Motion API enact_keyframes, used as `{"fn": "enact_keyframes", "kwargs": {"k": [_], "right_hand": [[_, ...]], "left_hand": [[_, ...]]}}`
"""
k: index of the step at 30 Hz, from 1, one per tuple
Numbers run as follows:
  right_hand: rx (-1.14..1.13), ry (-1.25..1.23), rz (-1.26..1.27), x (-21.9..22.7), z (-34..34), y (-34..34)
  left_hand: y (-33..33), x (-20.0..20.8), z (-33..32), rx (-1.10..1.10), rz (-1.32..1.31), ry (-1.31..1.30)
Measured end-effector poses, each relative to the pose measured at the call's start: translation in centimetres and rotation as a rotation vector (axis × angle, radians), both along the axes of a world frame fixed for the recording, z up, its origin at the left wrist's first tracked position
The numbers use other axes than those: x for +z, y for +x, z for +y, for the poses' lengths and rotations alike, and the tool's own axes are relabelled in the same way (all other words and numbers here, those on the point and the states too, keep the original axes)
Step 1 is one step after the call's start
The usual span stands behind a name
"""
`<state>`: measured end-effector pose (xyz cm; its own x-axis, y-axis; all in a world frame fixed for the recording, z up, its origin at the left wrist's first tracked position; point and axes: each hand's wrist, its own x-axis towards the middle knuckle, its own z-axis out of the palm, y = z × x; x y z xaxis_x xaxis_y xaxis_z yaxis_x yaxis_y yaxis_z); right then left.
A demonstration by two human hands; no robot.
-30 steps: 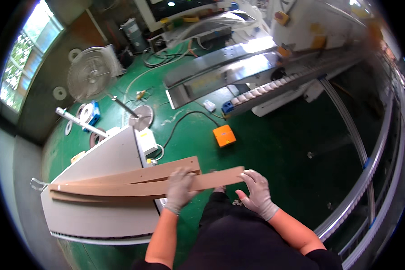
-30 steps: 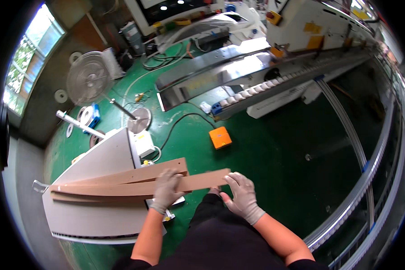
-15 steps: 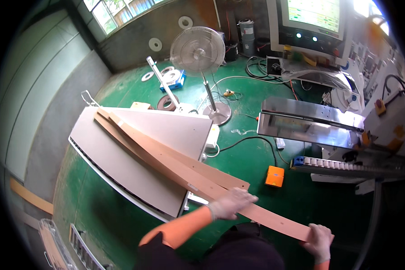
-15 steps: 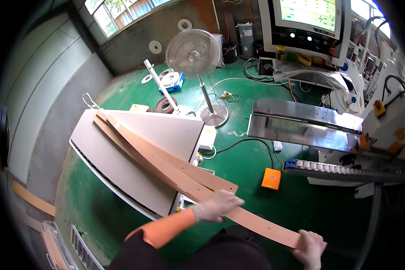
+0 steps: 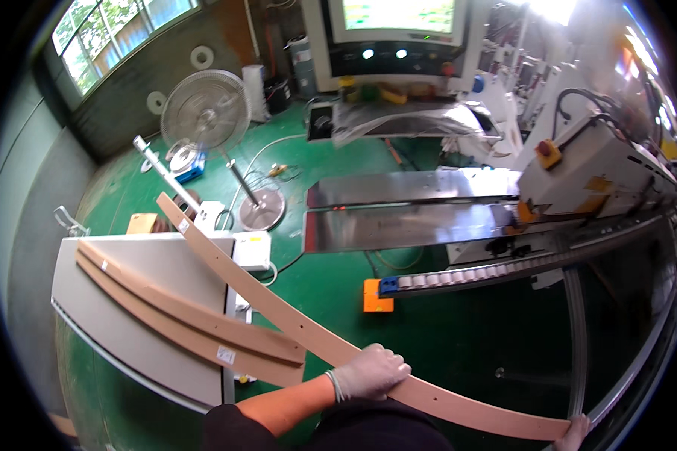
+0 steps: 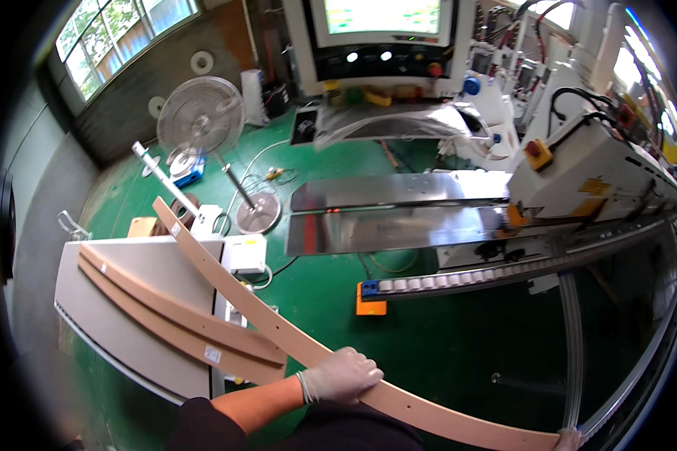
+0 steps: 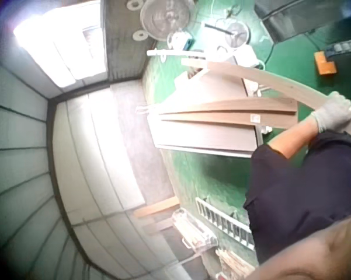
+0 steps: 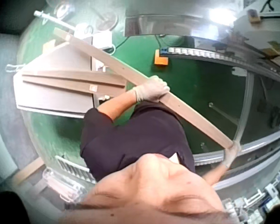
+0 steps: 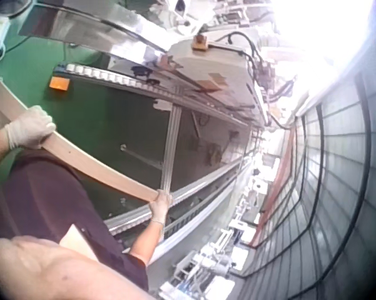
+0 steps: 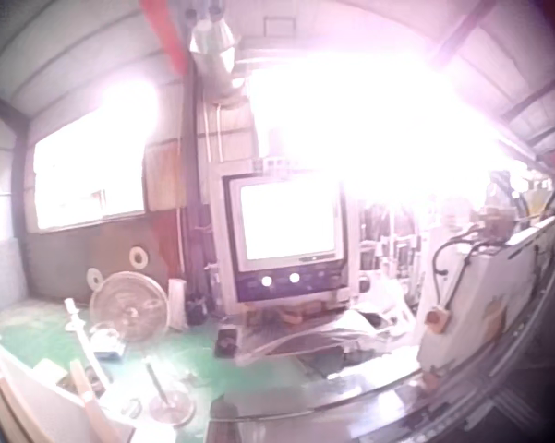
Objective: The person repeatedly picks up long wooden planks from a nearby stack and feeds them one by one into a machine. After each plank is processed, the person retrieves it and places it back onto the stack. This cycle continues throughout the clip.
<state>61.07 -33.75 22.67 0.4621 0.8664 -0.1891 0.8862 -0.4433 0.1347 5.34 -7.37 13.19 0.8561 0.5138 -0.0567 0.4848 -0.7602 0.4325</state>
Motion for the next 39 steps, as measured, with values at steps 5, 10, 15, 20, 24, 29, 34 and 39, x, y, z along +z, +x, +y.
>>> {"fn": "enact_keyframes", "kwargs": {"k": [5, 10, 15, 20, 24, 29, 34, 39], "right_hand": [[-0.358, 0.094, 0.045, -0.8, -11.0, 1.6], [-0.405, -0.006, -0.220, -4.8, -23.2, -0.2], [-0.286, 0.040, -0.524, -14.1, -34.8, 2.1], [-0.290, 0.049, -0.080, -6.8, -27.9, -6.6], [-0.211, 0.077, -0.121, -10.0, -28.3, -7.9], [-0.449, 0.032, -0.111, -10.6, -35.4, -4.4], [-0.704, -0.123, -0.312, -15.6, -48.9, -1.9], [-0.917, -0.202, -0.580, -20.2, -61.5, 1.5]], "left_hand": [[8.9, -0.3, 0.6, -0.222, -0.124, 0.101], [18.6, -4.7, 1.2, -0.493, -0.187, 0.221], [24.8, -1.5, -0.7, -0.646, 0.140, 0.100], [30.9, -1.4, -5.9, -0.678, -0.143, 0.064], [36.5, -2.0, -11.0, -0.785, -0.049, 0.032], [37.9, -2.9, -10.4, -0.946, -0.039, 0.011], [34.8, -3.3, -0.2, -0.714, 0.089, 0.291], [35.5, -4.2, 3.4, -0.647, 0.071, 0.275]]}}
